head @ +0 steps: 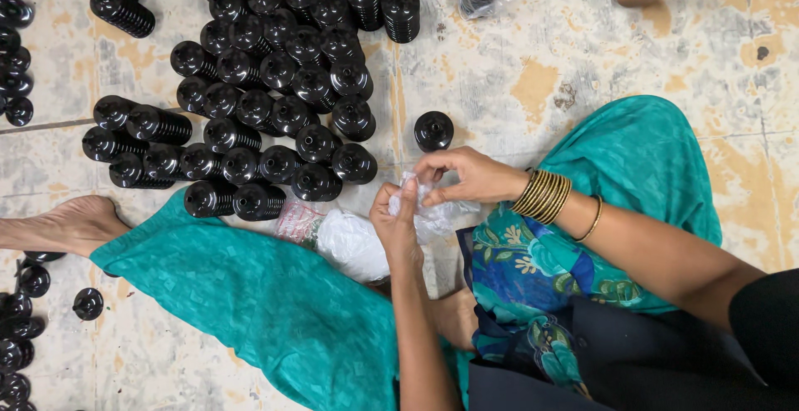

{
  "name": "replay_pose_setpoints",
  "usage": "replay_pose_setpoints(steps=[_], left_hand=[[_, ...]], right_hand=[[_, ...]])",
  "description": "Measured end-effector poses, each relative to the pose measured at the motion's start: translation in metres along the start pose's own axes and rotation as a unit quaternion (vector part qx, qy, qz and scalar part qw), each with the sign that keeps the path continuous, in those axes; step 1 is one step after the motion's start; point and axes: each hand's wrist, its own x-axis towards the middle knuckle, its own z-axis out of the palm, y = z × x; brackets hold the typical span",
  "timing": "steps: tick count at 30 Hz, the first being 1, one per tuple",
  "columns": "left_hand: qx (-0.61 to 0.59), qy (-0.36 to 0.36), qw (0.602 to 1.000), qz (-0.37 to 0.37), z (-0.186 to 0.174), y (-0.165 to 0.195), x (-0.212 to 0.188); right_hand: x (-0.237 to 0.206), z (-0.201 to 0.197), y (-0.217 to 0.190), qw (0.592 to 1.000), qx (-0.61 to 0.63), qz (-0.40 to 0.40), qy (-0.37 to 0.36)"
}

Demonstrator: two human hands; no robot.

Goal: The person sits on the floor and wraps black plastic bottles one at a time in clear plastic film, twisting the film around each bottle and setting the wrapped bottle aside with other finished ones.

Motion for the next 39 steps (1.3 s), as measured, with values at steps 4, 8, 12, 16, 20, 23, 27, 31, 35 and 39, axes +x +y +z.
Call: replay_pose_setpoints(steps=[4,8,12,16,20,23,27,31,35,39], left_hand=[[-0.002,0.02,1.0,-0.004,0.005,0.004,-0.001],[0.065,0.075,0.995,-0.032,0.012,0.013,-0.001],[0.046,0.074,0.996,-0.006,0.011,0.013,-0.002],[0.009,0.055,0.998,0.03,0.002,0.003,-0.002],[0.003,0.041,0.999,0.03,0.001,-0.001,-0.002],[0.012,0.056,0.998,-0.035,0.005,0.005,-0.003],[-0.012,-0.023,0.999,-0.026,0.005,0.013,-0.005],[-0.118,-0.028,0.986,-0.116,-0.002,0.01,-0.005],[-0.201,-0.167,0.957,-0.13,-0.009,0.004,-0.008],[-0.106,-0.14,0.932,-0.317,-0.008,-0.002,-0.008]], right_hand=[[0.0,0.002,0.006,0.993,0.008,0.112,0.031],[-0.001,-0.002,0.003,0.994,-0.012,0.095,0.051],[0.0,-0.004,-0.002,0.995,-0.043,0.083,0.044],[-0.001,-0.005,-0.003,0.995,-0.063,0.065,0.035],[-0.002,-0.003,-0.002,0.992,-0.098,0.068,0.03],[-0.003,-0.004,-0.002,0.989,-0.144,-0.004,0.043],[-0.003,-0.005,-0.002,0.988,-0.152,-0.013,0.041],[-0.005,0.0,0.007,0.993,-0.089,-0.038,0.071],[-0.008,0.0,0.026,0.964,0.26,0.057,0.022],[-0.018,-0.023,0.04,0.821,0.548,0.162,0.014]])
